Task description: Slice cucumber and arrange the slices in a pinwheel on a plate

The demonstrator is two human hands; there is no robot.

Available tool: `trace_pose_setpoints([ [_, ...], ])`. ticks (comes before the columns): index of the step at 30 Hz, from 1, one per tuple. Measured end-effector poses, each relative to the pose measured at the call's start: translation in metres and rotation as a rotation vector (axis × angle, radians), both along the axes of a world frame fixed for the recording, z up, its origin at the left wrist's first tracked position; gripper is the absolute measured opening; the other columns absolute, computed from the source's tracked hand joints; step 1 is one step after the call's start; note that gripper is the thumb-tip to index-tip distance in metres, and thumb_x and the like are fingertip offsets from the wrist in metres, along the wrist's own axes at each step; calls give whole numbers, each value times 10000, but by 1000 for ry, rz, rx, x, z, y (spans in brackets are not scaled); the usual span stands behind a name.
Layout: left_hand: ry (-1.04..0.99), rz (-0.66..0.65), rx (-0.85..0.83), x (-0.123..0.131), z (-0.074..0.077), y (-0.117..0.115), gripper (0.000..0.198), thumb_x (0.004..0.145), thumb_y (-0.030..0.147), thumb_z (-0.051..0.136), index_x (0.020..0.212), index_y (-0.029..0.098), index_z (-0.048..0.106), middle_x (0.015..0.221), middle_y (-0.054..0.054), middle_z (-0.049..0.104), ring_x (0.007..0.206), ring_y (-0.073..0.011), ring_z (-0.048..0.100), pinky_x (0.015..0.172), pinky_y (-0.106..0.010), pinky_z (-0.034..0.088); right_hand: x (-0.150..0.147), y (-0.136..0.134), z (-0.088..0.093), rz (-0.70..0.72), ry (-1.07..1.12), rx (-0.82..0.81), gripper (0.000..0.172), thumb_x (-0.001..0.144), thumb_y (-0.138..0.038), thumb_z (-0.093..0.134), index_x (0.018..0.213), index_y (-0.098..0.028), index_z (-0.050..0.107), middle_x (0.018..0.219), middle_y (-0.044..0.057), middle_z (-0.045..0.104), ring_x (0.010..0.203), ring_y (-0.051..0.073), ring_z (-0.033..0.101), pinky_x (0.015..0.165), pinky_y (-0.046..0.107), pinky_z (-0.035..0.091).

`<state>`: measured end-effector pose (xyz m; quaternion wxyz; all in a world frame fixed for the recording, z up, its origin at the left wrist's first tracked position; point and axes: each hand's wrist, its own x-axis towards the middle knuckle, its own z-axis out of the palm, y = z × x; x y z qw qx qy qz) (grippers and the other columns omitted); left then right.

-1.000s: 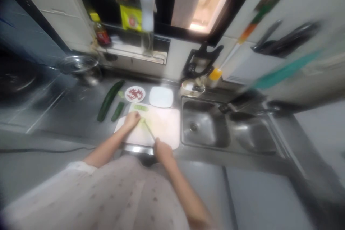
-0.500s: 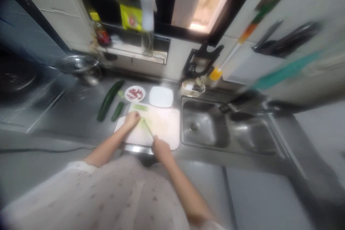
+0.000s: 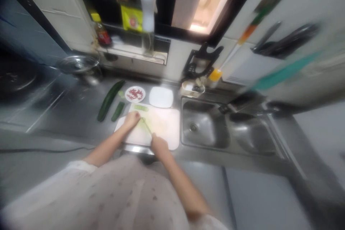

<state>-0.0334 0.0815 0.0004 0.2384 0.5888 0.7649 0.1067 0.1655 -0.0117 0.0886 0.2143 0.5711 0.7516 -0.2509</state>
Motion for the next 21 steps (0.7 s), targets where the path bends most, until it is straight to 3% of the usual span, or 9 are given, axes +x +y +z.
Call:
trace_pose_setpoints([
  [8,-4,7,1,0,2,-1,125,797,236,556,833,184,664,898,-68,691,887,-197,620,766,-262,451,3,-1,3,12,-13,-18,372,832,-166,522,1193,-185,432,979,123,673,933,235,658,693,283,447],
  [21,2,-3,-27,0,3,2,120,799,257,573,838,188,663,924,-75,693,904,-214,626,769,-278,453,2,15,10,69,-6,32,301,934,-150,307,1186,-176,469,999,155,673,937,236,656,713,312,450],
])
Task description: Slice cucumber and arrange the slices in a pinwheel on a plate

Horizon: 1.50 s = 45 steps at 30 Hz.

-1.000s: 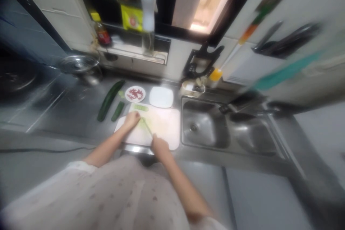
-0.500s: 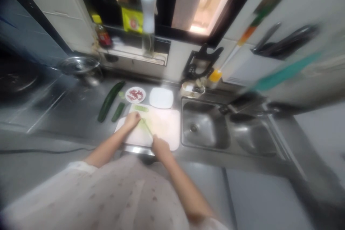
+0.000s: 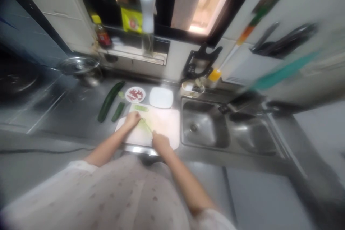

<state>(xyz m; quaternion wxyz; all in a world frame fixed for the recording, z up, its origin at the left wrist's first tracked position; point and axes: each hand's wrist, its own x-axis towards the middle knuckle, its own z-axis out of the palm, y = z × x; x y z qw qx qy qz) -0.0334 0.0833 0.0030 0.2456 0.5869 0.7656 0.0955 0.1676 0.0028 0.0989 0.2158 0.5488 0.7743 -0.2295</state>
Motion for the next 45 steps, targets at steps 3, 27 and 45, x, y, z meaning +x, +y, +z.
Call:
trace_pose_setpoints([
  [3,-3,2,-1,0,0,0,120,794,256,583,849,189,666,923,-75,692,905,-211,625,773,-276,453,2,8,4,39,-35,5,296,931,-149,331,1187,-182,476,1009,162,671,950,247,655,722,327,452],
  [27,10,-8,-8,-1,-1,1,116,795,258,580,847,191,660,939,-73,692,911,-205,623,773,-267,457,5,5,2,-3,36,-33,301,925,-178,332,1194,-187,466,1033,141,667,913,238,651,683,306,438],
  [45,28,-18,-15,0,2,2,107,785,238,579,840,186,655,942,-79,690,908,-209,622,756,-268,448,11,-2,-3,1,26,-6,309,932,-172,318,1194,-178,483,988,151,678,916,244,661,697,313,457],
])
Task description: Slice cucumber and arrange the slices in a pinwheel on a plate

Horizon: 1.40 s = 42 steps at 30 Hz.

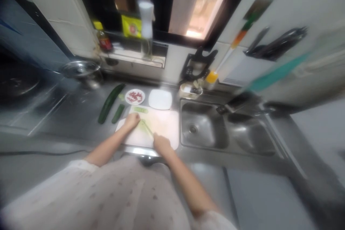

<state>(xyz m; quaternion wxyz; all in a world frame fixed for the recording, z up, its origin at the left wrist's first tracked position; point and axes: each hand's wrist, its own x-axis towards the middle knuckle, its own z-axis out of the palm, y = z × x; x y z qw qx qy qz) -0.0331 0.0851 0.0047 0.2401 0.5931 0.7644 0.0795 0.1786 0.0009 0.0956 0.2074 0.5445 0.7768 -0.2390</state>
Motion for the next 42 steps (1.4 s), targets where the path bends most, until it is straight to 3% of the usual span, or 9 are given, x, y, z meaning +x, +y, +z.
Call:
trace_pose_setpoints([
  [14,46,-103,102,9,-2,-19,252,840,188,489,1017,192,668,1009,-103,663,991,-220,599,835,-287,438,15,-20,-3,-39,-1,-25,299,896,-173,370,1176,-189,476,974,133,682,906,249,659,671,306,434],
  [22,49,-160,128,13,2,-28,235,870,253,481,983,172,671,1028,-117,627,987,-231,568,833,-308,432,21,-27,-4,-80,-17,-62,305,881,-237,466,1184,-202,460,999,125,671,892,246,644,653,288,391],
  [32,-31,-35,77,16,-5,-17,138,805,224,556,887,182,659,957,-76,653,911,-203,586,740,-271,417,32,-38,-15,-104,18,36,192,962,-269,368,1093,-214,497,935,82,677,835,188,623,606,260,262],
  [42,-273,169,74,4,-3,-24,122,731,299,672,755,183,643,766,-16,674,715,-150,600,610,-226,385,42,-26,-26,-258,144,124,189,968,-317,373,1015,-221,528,864,40,657,753,150,561,582,238,215],
])
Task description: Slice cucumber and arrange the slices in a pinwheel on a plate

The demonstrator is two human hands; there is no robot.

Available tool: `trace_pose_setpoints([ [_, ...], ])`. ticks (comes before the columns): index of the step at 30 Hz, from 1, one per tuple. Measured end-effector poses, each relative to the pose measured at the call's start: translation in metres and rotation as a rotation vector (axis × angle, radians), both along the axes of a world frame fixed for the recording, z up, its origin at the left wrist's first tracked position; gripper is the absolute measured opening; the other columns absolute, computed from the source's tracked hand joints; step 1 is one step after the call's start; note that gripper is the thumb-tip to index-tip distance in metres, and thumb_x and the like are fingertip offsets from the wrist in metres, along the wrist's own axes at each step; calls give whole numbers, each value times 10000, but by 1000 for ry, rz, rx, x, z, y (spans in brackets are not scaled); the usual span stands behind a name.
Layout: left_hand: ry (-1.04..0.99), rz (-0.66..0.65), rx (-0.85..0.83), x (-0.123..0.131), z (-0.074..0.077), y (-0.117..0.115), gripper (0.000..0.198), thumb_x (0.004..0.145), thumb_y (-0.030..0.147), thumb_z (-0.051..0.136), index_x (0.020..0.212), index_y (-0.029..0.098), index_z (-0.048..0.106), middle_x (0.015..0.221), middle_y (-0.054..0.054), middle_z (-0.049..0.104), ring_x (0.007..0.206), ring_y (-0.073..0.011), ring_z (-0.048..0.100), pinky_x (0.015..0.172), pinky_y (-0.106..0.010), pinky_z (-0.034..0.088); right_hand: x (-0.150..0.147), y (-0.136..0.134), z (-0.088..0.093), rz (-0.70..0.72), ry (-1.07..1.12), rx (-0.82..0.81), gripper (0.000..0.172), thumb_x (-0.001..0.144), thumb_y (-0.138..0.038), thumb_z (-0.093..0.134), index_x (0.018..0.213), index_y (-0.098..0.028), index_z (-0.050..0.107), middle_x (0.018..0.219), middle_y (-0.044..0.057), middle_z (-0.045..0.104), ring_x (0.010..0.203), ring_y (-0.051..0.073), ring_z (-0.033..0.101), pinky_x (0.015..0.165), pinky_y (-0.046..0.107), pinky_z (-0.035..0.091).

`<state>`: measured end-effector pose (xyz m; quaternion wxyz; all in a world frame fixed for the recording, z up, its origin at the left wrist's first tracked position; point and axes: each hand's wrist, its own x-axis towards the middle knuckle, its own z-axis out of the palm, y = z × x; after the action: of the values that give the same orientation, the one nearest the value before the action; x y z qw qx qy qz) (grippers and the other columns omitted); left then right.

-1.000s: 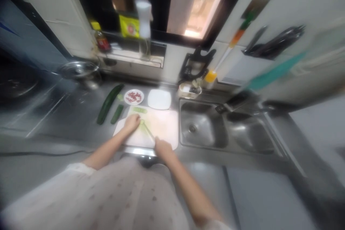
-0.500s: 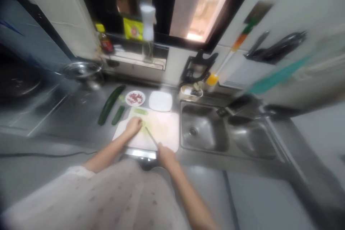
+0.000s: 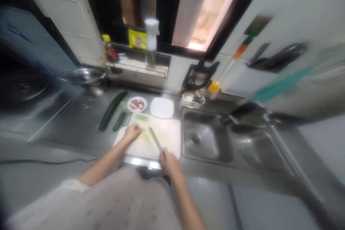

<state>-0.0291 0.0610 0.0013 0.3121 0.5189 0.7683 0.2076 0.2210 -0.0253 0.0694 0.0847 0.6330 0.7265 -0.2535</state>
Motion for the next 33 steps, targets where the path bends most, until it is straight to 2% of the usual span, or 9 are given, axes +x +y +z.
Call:
trace_pose_setpoints([
  [7,-29,198,56,-26,-4,9,151,720,311,688,777,173,667,785,-22,690,740,-151,624,654,-223,420,5,9,-1,-38,-2,-5,199,971,-317,367,1026,-224,533,840,39,651,763,157,554,583,240,206],
  [10,-3,234,42,-32,-3,15,129,724,288,670,789,177,668,785,-15,697,749,-149,625,662,-214,420,8,11,-4,-44,-5,-7,197,971,-318,371,1029,-221,532,844,38,651,764,155,559,581,237,210],
  [15,76,238,17,-37,-5,20,101,726,228,640,810,188,680,793,-25,705,788,-163,633,682,-213,422,14,12,-9,-33,10,18,178,970,-308,377,980,-212,527,821,36,651,744,147,564,570,233,214],
  [23,166,193,40,-37,-8,19,171,769,188,575,896,196,689,809,-37,704,816,-172,639,727,-219,431,15,14,-11,-40,26,-2,167,967,-298,386,963,-209,527,811,34,654,726,141,567,566,232,222],
  [33,216,158,12,-33,-3,17,194,808,252,556,945,202,684,863,-93,708,837,-225,654,725,-262,449,13,15,-9,-46,5,-20,170,968,-307,389,993,-220,533,839,34,661,747,149,566,579,237,228],
])
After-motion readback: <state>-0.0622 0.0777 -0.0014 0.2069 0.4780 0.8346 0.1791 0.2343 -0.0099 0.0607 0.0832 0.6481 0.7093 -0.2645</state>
